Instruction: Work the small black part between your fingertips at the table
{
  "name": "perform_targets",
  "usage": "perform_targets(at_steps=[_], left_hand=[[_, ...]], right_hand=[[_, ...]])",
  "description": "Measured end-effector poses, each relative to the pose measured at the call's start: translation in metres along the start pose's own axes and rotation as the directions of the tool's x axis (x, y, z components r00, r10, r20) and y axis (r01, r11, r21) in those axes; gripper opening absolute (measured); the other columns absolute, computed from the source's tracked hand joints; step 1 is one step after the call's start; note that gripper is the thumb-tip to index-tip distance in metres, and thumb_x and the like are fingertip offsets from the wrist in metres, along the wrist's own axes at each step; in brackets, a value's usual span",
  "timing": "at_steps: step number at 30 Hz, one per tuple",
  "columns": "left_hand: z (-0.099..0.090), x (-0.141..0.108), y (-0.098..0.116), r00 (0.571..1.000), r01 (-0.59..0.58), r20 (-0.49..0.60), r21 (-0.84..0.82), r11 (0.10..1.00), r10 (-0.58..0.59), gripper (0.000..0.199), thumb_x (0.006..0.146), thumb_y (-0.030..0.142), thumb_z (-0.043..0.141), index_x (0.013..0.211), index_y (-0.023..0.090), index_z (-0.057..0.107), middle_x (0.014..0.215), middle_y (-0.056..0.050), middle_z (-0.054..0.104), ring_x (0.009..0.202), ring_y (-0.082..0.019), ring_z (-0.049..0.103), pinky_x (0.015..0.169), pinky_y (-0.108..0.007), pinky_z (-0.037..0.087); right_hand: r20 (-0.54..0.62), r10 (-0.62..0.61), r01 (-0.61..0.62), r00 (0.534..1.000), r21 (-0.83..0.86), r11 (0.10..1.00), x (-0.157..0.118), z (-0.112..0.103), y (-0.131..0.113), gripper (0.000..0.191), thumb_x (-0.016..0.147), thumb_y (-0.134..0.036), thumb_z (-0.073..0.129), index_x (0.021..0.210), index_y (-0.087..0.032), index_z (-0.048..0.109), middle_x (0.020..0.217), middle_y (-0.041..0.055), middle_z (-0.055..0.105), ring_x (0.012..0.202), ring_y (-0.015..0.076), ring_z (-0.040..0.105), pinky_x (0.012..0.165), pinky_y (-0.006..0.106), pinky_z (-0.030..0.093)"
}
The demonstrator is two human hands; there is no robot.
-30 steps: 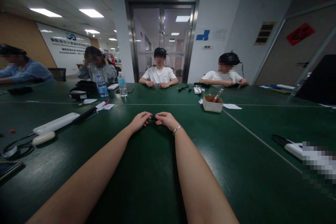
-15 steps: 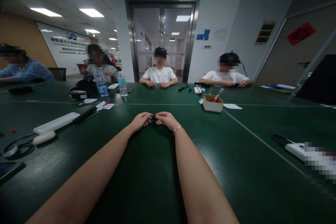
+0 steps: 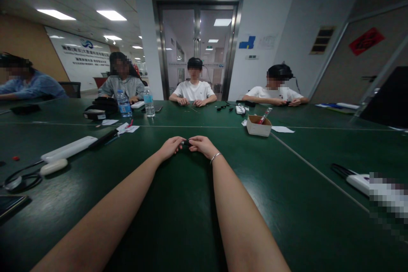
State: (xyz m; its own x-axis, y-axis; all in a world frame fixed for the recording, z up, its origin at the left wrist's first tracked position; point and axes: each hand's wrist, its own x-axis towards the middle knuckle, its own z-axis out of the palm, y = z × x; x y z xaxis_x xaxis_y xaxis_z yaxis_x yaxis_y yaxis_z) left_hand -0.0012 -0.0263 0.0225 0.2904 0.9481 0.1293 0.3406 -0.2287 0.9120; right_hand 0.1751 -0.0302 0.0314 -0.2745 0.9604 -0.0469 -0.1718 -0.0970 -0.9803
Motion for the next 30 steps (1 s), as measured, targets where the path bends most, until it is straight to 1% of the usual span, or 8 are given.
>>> perform_targets(at_steps=[4,7,11,15,18,22,25,30], left_hand=[[0.0011,0.0005,-0.0002,1.000,-0.003,-0.025,-0.002,1.000,0.003,0.028,0.081,0.030,0.044,0.101,0.016,0.059,0.074,-0.002,0.054,0.056,-0.008,0.046,0.043,-0.015,0.035],[0.0017,0.0005,-0.0001,0.999,0.021,-0.024,-0.029,0.999,-0.022,0.030,0.083,0.031,0.040,0.101,0.016,0.058,0.069,-0.001,0.053,0.052,-0.007,0.044,0.042,-0.015,0.034],[0.0009,-0.0007,0.0014,1.000,0.016,-0.026,-0.035,0.999,-0.017,0.027,0.081,0.030,0.044,0.100,0.016,0.059,0.073,-0.002,0.054,0.056,-0.008,0.046,0.044,-0.015,0.035],[0.0000,-0.0007,0.0016,1.000,0.010,-0.003,-0.052,0.999,-0.010,0.032,0.084,0.036,0.039,0.100,0.016,0.058,0.063,0.001,0.048,0.048,-0.007,0.041,0.041,-0.016,0.032],[-0.0002,0.0003,-0.0002,1.000,0.013,-0.023,-0.040,0.999,-0.013,0.029,0.082,0.034,0.044,0.101,0.017,0.058,0.067,0.000,0.051,0.051,-0.007,0.044,0.042,-0.015,0.034],[-0.0001,0.0010,-0.0015,1.000,-0.011,-0.007,-0.066,0.998,0.011,0.032,0.085,0.034,0.037,0.101,0.015,0.057,0.063,0.000,0.050,0.048,-0.007,0.042,0.041,-0.016,0.032],[0.0001,0.0002,-0.0001,1.000,0.015,-0.009,-0.046,0.999,-0.015,0.029,0.083,0.030,0.041,0.102,0.015,0.057,0.065,0.000,0.052,0.050,-0.007,0.043,0.042,-0.016,0.033],[0.0003,-0.0005,0.0013,1.000,0.013,-0.018,-0.043,0.999,-0.014,0.029,0.082,0.030,0.040,0.101,0.016,0.058,0.063,0.001,0.048,0.048,-0.007,0.041,0.041,-0.016,0.033]], right_hand=[[0.007,-0.004,0.004,1.000,0.007,1.000,0.0000,-0.0004,0.0004,0.009,0.081,0.000,0.060,0.088,-0.006,0.061,0.069,0.0072,0.064,0.052,0.0099,0.062,0.050,0.015,0.054],[0.013,0.000,-0.001,1.000,0.004,1.000,0.0001,-0.0005,0.0005,0.009,0.080,-0.001,0.061,0.088,-0.007,0.061,0.065,0.0059,0.063,0.052,0.0102,0.062,0.050,0.015,0.054],[0.013,0.001,-0.001,1.000,0.008,1.000,0.0003,-0.0006,0.0005,0.009,0.080,-0.002,0.061,0.088,-0.007,0.061,0.065,0.0057,0.063,0.052,0.0101,0.062,0.050,0.015,0.054],[0.015,0.000,0.000,1.000,0.005,1.000,0.0006,-0.0007,0.0009,0.009,0.082,-0.001,0.059,0.089,-0.006,0.061,0.063,0.0059,0.063,0.052,0.0102,0.062,0.051,0.015,0.054],[0.011,-0.001,0.001,1.000,0.006,1.000,0.0006,-0.0007,0.0011,0.009,0.081,-0.001,0.060,0.089,-0.006,0.061,0.065,0.0061,0.063,0.053,0.0103,0.062,0.051,0.015,0.054],[0.019,0.000,0.000,1.000,0.007,1.000,0.0003,-0.0006,0.0010,0.010,0.082,0.000,0.058,0.090,-0.005,0.060,0.065,0.0067,0.063,0.053,0.0101,0.062,0.052,0.015,0.054],[0.018,-0.002,0.002,1.000,0.005,1.000,0.0002,-0.0006,0.0006,0.010,0.082,0.000,0.059,0.090,-0.005,0.060,0.065,0.0069,0.063,0.053,0.0102,0.062,0.052,0.015,0.054],[0.022,0.003,-0.003,1.000,-0.009,1.000,0.0003,-0.0002,0.0001,0.011,0.082,0.000,0.058,0.092,-0.005,0.059,0.065,0.0066,0.063,0.053,0.0100,0.062,0.052,0.015,0.054]])
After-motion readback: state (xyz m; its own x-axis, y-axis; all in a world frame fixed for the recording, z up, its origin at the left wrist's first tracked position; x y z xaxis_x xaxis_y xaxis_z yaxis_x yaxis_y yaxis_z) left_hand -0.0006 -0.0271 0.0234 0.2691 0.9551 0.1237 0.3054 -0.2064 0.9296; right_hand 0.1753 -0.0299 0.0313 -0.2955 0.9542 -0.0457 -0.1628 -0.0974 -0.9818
